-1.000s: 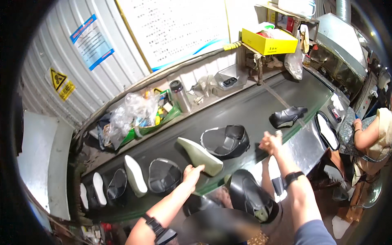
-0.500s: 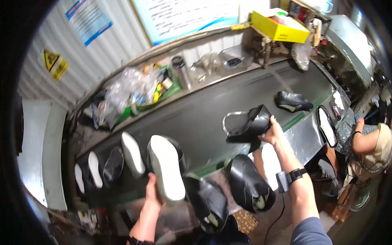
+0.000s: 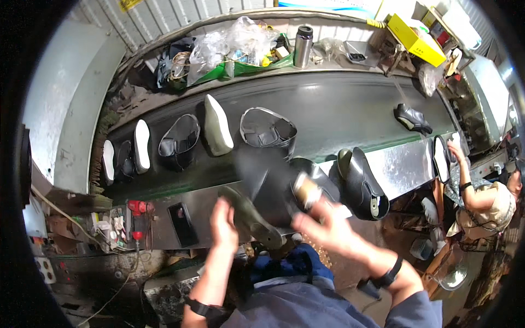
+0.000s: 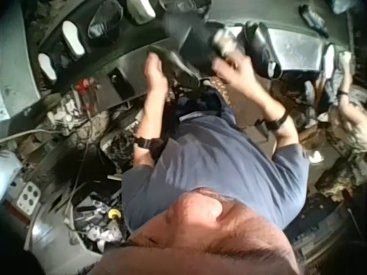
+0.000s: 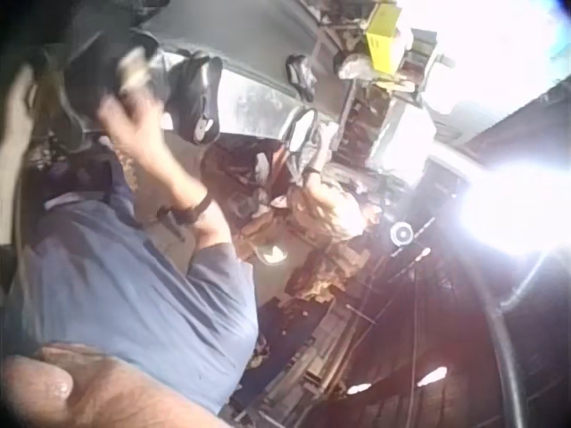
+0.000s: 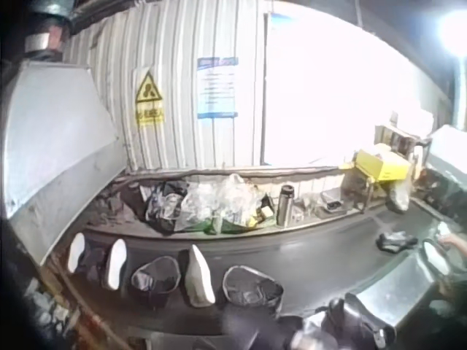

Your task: Assemble a shoe by pulling the upper over a last and using a machine to secure it.

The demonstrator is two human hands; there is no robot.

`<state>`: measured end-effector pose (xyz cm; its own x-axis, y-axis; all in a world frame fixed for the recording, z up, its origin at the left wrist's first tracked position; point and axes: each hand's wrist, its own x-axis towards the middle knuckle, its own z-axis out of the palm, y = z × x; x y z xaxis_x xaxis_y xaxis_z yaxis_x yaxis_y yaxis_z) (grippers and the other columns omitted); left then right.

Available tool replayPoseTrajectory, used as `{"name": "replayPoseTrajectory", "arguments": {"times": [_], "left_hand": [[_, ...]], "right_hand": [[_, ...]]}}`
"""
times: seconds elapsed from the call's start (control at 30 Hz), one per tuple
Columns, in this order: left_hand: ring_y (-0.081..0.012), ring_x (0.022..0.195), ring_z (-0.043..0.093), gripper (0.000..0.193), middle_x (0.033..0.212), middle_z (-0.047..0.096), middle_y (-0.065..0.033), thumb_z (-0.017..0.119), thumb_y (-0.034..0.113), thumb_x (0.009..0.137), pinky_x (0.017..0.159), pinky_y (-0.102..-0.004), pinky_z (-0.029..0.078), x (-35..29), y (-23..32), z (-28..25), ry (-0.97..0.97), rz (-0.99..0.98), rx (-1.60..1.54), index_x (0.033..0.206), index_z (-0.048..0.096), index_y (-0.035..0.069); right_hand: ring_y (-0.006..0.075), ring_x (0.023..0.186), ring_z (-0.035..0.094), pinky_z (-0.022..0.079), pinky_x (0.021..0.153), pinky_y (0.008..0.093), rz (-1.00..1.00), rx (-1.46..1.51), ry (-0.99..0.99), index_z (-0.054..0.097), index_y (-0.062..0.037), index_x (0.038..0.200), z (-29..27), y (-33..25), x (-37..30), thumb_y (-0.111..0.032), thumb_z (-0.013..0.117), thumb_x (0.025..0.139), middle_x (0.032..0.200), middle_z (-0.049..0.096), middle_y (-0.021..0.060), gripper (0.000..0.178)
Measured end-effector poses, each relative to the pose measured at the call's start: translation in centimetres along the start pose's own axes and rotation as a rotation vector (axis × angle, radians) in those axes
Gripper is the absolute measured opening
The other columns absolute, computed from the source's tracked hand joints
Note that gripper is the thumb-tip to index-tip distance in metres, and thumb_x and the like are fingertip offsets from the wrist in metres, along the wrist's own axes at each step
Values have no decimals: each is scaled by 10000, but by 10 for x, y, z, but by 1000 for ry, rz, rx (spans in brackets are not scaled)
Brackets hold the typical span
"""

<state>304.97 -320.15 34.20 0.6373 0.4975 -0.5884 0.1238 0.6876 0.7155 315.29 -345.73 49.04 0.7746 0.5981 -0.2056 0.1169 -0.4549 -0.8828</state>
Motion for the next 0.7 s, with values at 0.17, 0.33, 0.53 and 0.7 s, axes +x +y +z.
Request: {"name": "replayPoseTrajectory", "arguments": {"times": [0.17, 0.33, 0.53, 0.7], "left_hand": [[-237, 835, 692, 328, 988, 714, -113, 591, 279, 986, 826, -355, 567, 51, 51, -26, -323, -554, -8, 1155, 648, 4], [-128, 771, 625, 297, 842, 722, -56, 744, 300, 886, 713, -288, 486, 104, 36, -37, -58, 211, 713, 905, 748, 3], [-353, 791, 673, 387, 861, 708, -201, 665, 417, 903, 735, -436, 500, 117, 17, -12, 225, 524, 1166, 866, 733, 38], [-405, 791, 651, 472, 776, 675, -206, 603, 466, 926, 738, -501, 486, 93, 5, -40, 178, 264, 1166, 798, 696, 21]], "right_hand": [[197, 750, 592, 334, 1150, 560, -689, -532, -71, 697, -93, 1143, 121, 106, -70, -202, 806, 787, 722, 548, 25, 388], [413, 1246, 499, 464, 1005, 483, -638, -392, 319, 493, -135, 1420, 183, 134, -48, -223, 955, 602, 1292, 473, 191, 944], [367, 1452, 296, 285, 1170, 437, -415, -63, 169, 143, 48, 1544, 189, 151, -20, -241, 936, 669, 1552, 269, 273, 1215], [355, 1436, 352, 278, 1176, 418, -319, 17, 90, 247, 65, 1520, 166, 160, -49, -132, 821, 788, 1507, 374, 275, 950]]}}
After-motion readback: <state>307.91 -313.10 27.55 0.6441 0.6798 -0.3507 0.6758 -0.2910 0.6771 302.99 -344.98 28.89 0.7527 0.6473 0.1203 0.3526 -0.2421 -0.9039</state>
